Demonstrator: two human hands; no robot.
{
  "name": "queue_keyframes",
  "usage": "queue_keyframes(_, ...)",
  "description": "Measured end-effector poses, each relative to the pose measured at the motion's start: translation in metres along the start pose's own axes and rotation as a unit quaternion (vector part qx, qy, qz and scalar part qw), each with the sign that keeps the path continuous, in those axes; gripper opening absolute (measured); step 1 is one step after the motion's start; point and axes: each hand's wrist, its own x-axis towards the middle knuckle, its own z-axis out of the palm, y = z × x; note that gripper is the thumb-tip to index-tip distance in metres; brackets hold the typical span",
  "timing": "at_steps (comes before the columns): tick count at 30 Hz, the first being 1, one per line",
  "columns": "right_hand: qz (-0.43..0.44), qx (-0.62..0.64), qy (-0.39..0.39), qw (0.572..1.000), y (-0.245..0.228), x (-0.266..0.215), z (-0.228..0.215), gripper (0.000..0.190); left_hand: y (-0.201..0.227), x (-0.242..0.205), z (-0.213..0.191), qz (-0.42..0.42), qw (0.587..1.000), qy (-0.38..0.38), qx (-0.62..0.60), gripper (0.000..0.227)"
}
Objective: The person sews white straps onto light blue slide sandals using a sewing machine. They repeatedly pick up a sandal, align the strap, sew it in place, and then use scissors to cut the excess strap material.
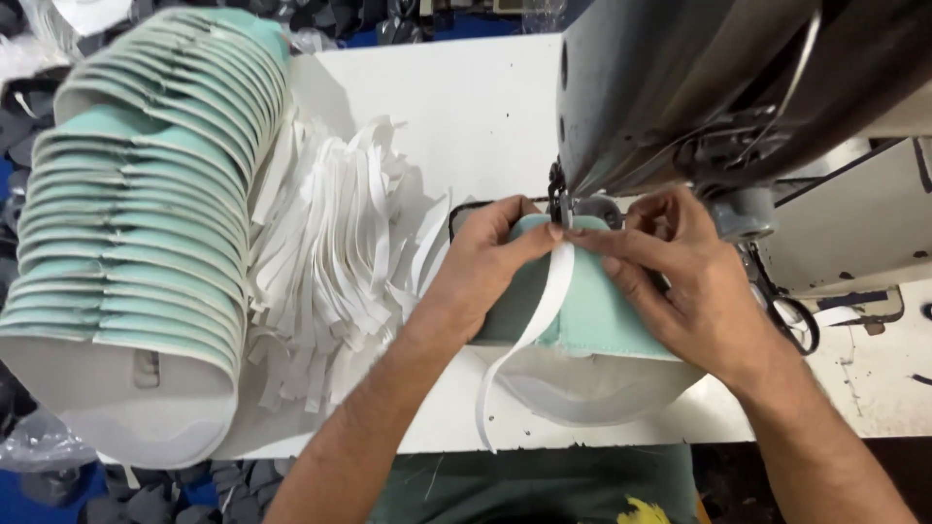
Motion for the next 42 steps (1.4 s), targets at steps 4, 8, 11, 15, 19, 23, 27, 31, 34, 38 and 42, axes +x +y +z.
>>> queue_keyframes(4, -0.027, 0.005, -0.010, 1.000, 0.009, -0.001, 0.006, 0.029, -0.002, -0.002, -0.003, 0.061, 0.996, -0.006, 0.067, 0.023)
queue_keyframes(8, -0.023, -0.020, -0.021, 0.999, 0.006, 0.001, 0.006, 0.030, -0.005, -0.003, -0.004, 0.073, 0.994, -0.009, 0.075, 0.024)
queue_keyframes(11, -0.048, -0.016, -0.003, 0.999, 0.006, 0.000, 0.007, 0.030, -0.003, -0.003, -0.003, 0.069, 0.996, -0.012, 0.062, 0.025)
queue_keyframes(15, -0.062, -0.026, 0.006, 0.998, 0.003, 0.000, 0.003, 0.030, -0.005, -0.003, -0.003, 0.064, 0.996, -0.016, 0.055, 0.025)
queue_keyframes(19, -0.075, -0.066, 0.000, 0.995, 0.000, 0.002, 0.000, 0.030, -0.006, -0.002, -0.004, 0.074, 0.995, -0.008, 0.073, 0.028)
queue_keyframes(23, -0.070, -0.069, -0.003, 0.995, -0.001, 0.001, 0.000, 0.029, -0.001, -0.012, -0.006, 0.125, 0.979, -0.010, 0.158, 0.032)
queue_keyframes(27, -0.065, -0.091, -0.003, 0.994, -0.001, -0.001, 0.000, 0.029, 0.003, -0.015, -0.006, 0.125, 0.972, -0.020, 0.198, 0.036)
queue_keyframes(31, -0.038, -0.056, -0.014, 0.998, -0.002, 0.004, -0.001, 0.029, 0.000, -0.013, -0.006, 0.116, 0.974, -0.007, 0.196, 0.038)
queue_keyframes(34, -0.030, 0.002, -0.011, 0.999, 0.006, 0.002, -0.002, 0.027, -0.001, -0.014, -0.005, 0.126, 0.971, 0.000, 0.203, 0.039)
queue_keyframes(38, 0.078, 0.051, 0.028, 0.995, 0.005, 0.006, -0.002, 0.025, 0.000, -0.015, -0.005, 0.127, 0.967, 0.004, 0.219, 0.039)
queue_keyframes(42, 0.115, 0.133, 0.041, 0.984, -0.010, 0.031, 0.001, 0.030, -0.002, -0.014, -0.004, 0.132, 0.968, 0.000, 0.212, 0.039)
